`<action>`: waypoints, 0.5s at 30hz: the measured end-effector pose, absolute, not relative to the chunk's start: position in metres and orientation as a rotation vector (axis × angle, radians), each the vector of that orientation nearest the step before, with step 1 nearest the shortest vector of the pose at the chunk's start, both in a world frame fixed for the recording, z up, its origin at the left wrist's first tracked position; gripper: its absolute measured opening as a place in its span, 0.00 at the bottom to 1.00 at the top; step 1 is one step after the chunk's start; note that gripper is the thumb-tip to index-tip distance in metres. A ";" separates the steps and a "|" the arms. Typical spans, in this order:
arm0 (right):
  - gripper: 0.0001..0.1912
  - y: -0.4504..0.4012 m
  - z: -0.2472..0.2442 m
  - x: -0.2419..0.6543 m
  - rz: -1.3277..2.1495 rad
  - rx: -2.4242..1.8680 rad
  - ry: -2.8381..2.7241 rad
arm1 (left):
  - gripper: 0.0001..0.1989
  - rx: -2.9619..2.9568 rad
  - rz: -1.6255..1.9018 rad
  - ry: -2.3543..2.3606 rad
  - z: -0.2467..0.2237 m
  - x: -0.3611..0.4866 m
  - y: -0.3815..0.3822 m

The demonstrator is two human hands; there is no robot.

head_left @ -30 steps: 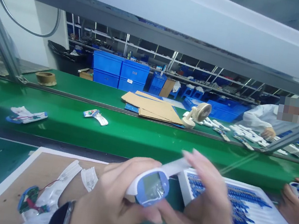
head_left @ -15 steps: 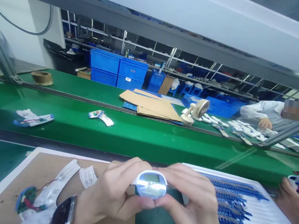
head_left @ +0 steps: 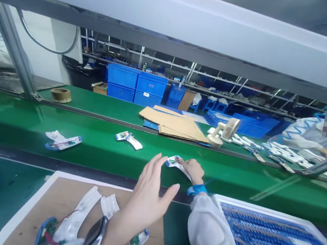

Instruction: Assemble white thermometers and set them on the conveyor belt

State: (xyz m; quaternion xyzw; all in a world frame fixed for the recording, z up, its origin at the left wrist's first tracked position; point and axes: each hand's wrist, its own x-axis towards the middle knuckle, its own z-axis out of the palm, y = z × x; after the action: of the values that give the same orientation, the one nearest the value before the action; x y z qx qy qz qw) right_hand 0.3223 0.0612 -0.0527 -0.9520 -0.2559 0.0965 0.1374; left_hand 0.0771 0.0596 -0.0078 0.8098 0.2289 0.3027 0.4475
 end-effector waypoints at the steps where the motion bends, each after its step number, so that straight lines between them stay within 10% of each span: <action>1: 0.19 0.069 -0.052 0.321 0.206 -2.756 -0.758 | 0.29 1.983 0.739 0.565 -0.007 0.077 0.059; 15: 0.15 0.188 -0.098 0.228 0.290 -2.310 -1.535 | 0.22 1.863 0.617 0.330 0.029 0.061 0.023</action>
State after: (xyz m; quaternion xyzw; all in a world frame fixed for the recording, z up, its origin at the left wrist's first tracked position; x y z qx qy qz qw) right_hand 0.2284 0.1884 -0.0977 -0.8155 -0.5420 0.1023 0.1754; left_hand 0.0608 0.0232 0.0292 0.7851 0.1390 0.2603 0.5446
